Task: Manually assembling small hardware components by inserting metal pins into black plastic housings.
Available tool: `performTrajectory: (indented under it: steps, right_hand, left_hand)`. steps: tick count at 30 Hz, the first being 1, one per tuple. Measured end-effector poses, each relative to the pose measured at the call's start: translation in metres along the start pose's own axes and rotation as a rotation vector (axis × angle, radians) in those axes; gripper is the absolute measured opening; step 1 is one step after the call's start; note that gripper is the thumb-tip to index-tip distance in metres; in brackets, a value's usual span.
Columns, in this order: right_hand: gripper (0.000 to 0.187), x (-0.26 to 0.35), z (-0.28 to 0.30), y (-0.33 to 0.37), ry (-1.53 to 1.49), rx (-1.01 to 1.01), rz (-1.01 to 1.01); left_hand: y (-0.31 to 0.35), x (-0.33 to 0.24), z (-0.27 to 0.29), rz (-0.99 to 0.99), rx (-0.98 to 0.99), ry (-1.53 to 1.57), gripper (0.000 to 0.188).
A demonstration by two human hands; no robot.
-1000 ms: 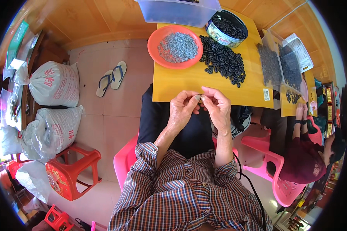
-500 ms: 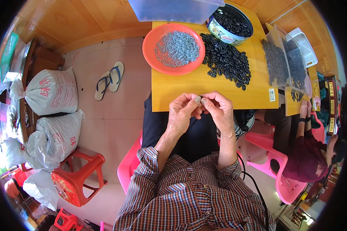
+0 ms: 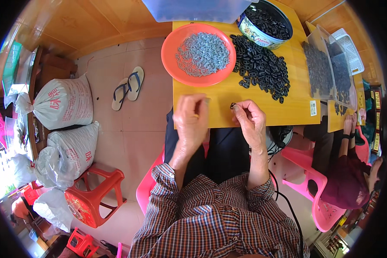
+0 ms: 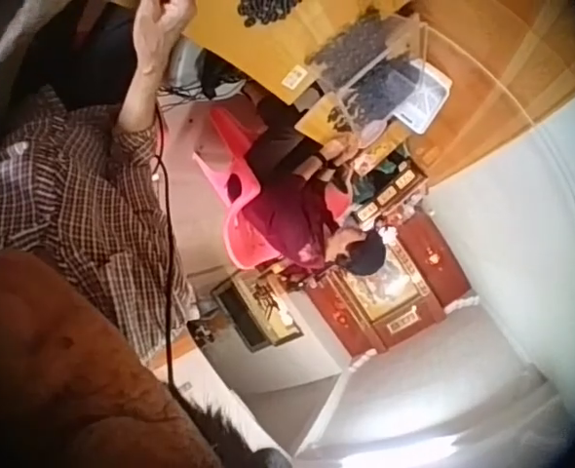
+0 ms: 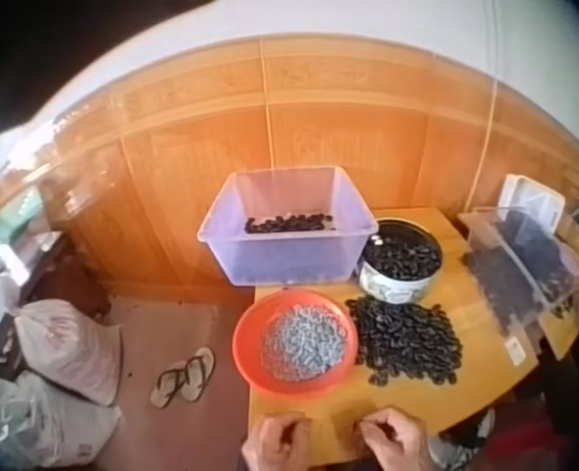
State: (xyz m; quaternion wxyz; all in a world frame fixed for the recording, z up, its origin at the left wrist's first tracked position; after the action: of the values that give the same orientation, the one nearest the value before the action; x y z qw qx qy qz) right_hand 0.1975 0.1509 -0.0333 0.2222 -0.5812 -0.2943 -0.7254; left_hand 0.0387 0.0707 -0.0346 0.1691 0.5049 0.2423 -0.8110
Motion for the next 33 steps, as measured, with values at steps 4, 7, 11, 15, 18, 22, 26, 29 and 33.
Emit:
performTrajectory:
  steps: [4, 7, 11, 15, 18, 22, 26, 29, 33]
  right_hand:
    - [0.013, -0.002, 0.003, 0.000, -0.061, -0.025, -0.077]
    - [0.013, -0.002, 0.001, -0.002, -0.082, -0.024, -0.048]
    - [0.013, -0.002, 0.002, -0.004, -0.101, -0.042, -0.069]
    - [0.012, -0.005, 0.002, -0.004, -0.127, -0.050, -0.062]
    - [0.013, -0.004, 0.001, -0.005, -0.114, -0.054, -0.068]
    - [0.014, -0.006, 0.001, -0.004, -0.098, -0.064, -0.077]
    - [0.014, -0.007, 0.000, -0.005, -0.104, -0.059, -0.062]
    - [0.014, -0.007, 0.002, -0.004, -0.107, -0.051, -0.085]
    - [0.014, -0.007, 0.001, -0.005, -0.104, -0.042, -0.079]
  left_hand:
    - [-0.019, 0.015, 0.027, -0.024, -0.023, -0.274, 0.026]
    - [-0.026, 0.027, 0.029, -0.085, -0.016, -0.515, 0.031]
    - [-0.028, 0.025, 0.025, -0.119, -0.027, -0.527, 0.027]
    - [-0.023, 0.021, 0.017, -0.158, -0.019, -0.501, 0.024]
    - [-0.022, 0.021, 0.012, -0.168, -0.042, -0.502, 0.023]
    - [-0.028, 0.020, 0.000, -0.196, -0.061, -0.501, 0.022]
    - [-0.031, 0.019, -0.006, -0.203, -0.040, -0.498, 0.023]
    - [-0.033, 0.014, -0.004, -0.211, 0.019, -0.521, 0.029]
    - [-0.039, 0.005, 0.011, -0.209, 0.097, -0.668, 0.038]
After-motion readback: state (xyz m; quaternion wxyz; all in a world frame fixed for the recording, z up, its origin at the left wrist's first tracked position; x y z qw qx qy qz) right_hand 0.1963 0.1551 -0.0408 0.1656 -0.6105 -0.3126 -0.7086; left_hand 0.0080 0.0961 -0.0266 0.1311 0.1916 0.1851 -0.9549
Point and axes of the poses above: each hand's wrist, its own y-axis away from the middle knuckle, its own z-axis out of the back of the hand, x = y × z, the point moved 2 cm from there along -y, towards the middle knuckle, and after that the axes turned 15 degrees about x, right-handed, at the moved point
